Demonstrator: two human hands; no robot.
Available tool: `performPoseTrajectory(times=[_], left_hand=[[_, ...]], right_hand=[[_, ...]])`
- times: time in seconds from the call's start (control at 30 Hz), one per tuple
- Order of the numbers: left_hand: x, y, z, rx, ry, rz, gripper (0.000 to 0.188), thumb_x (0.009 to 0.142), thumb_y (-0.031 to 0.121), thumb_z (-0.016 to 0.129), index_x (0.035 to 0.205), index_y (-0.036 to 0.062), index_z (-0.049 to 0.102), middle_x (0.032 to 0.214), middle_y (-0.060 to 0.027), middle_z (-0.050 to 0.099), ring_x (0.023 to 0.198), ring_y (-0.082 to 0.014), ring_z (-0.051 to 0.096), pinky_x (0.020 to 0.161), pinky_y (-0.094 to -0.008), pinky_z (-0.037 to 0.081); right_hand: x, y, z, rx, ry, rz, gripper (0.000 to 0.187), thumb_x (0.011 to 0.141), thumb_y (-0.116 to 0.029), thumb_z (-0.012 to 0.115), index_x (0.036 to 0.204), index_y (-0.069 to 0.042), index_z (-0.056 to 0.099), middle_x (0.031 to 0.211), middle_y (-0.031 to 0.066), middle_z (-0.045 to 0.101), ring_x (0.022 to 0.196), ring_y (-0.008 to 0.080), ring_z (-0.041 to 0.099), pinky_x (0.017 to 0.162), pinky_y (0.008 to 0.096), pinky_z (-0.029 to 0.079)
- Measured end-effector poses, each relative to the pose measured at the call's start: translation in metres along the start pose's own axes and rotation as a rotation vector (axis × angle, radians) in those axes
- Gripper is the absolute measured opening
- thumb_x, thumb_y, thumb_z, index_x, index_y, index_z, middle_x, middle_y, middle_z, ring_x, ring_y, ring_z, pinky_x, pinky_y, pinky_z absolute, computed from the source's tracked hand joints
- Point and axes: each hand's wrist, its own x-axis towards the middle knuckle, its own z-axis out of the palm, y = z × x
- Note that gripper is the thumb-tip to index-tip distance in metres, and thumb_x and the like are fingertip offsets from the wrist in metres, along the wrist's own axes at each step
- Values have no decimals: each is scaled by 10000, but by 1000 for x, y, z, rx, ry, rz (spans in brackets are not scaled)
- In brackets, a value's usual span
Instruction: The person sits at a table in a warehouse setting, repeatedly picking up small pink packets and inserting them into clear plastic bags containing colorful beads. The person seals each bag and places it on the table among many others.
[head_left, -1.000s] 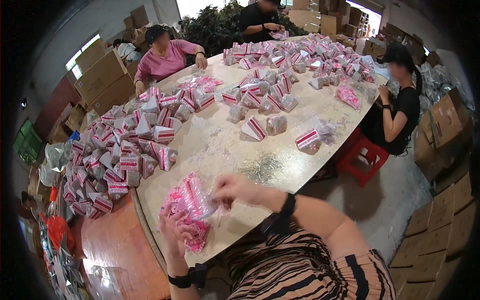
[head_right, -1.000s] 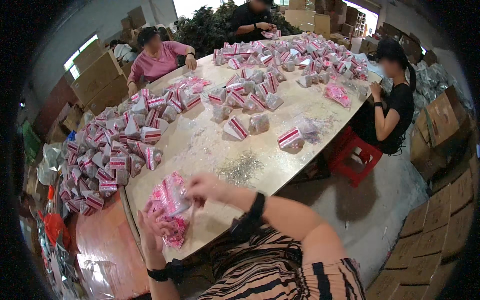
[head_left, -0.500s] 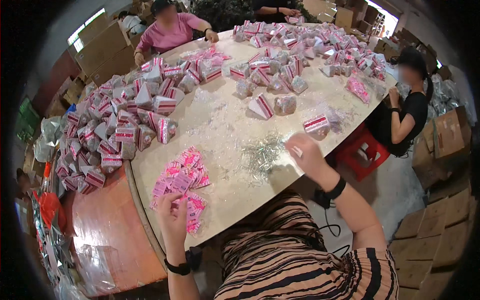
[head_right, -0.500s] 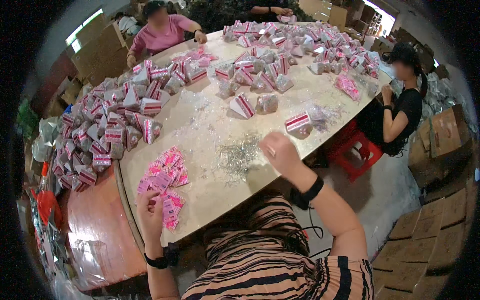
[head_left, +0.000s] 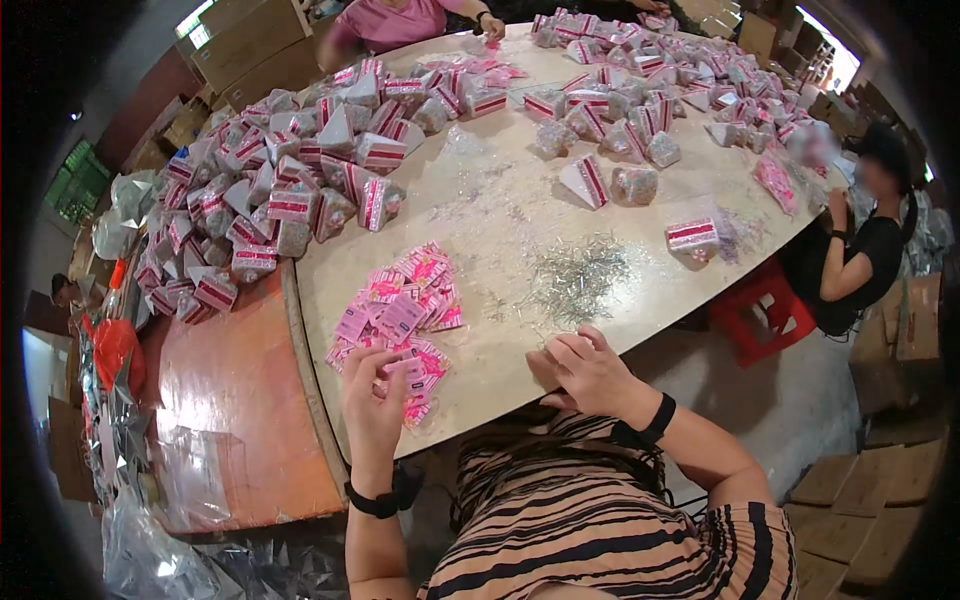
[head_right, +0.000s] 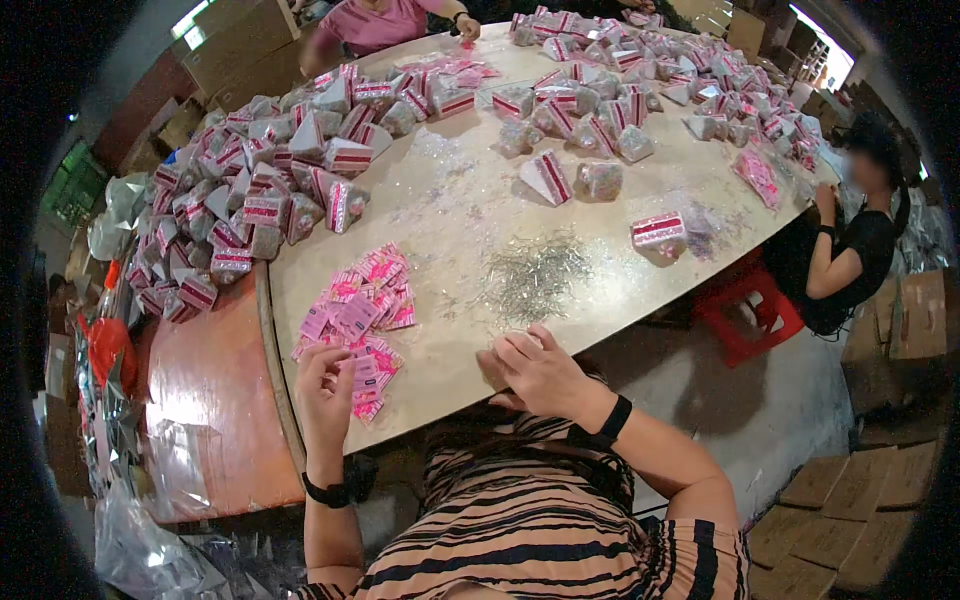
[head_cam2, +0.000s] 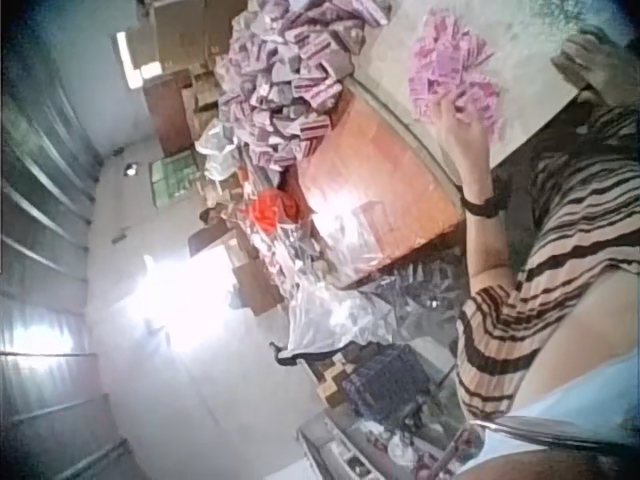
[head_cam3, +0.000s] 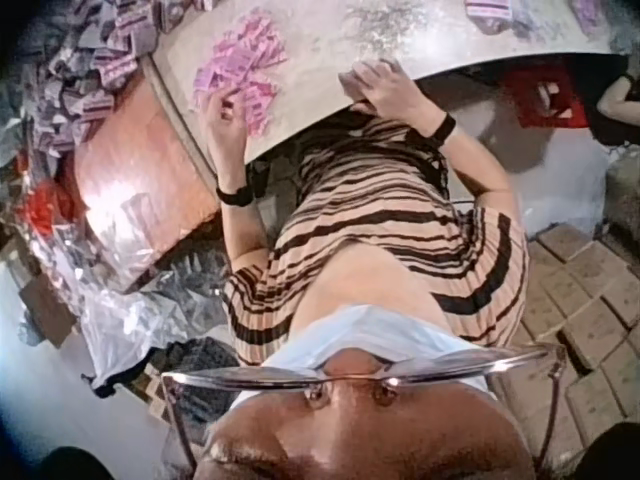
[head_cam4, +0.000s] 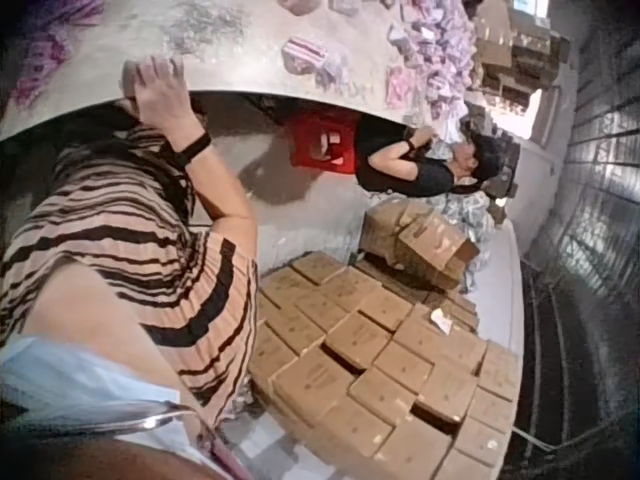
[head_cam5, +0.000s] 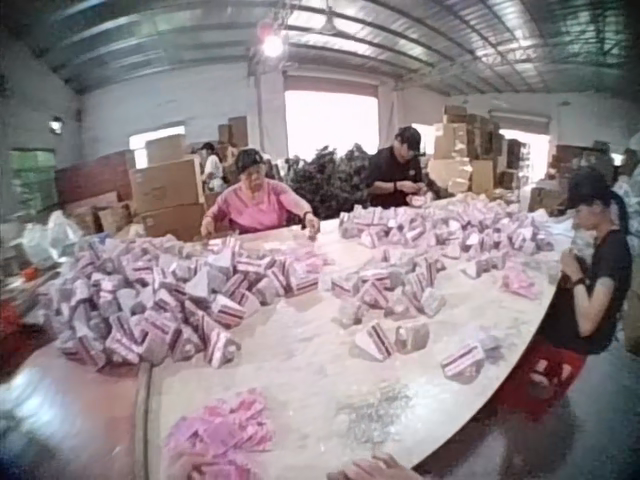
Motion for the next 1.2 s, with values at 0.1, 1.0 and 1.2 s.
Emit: performPoseTrajectory(times=[0.1,1.0,1.2], left_hand=[[-3,-4,-5,16,8,-17,100,851,57,674,942,18,660,999,-66,594,773,-133,551,578,-247,436],[-38,45,89,498,-493,613,532,816,278,691,1278,57,545,1286,-146,496,1198,-315,448,1041,-514,331],[-34,44,86,399,-485,594,522,808,256,703,1263,50,550,1265,-156,503,1183,-329,457,1043,-508,330]], right_hand=[[-5,1,5,-48,36,-47,584,767,-414,696,1253,-111,583,1141,73,484,1133,237,453,1019,442,316],[-19,22,-1,-41,40,253,626,825,-564,585,1288,-143,560,1367,117,447,1322,293,353,1125,512,172],[-15,9,-2,-18,21,204,625,812,-524,599,1295,-127,569,1392,131,445,1313,309,371,1123,509,202]])
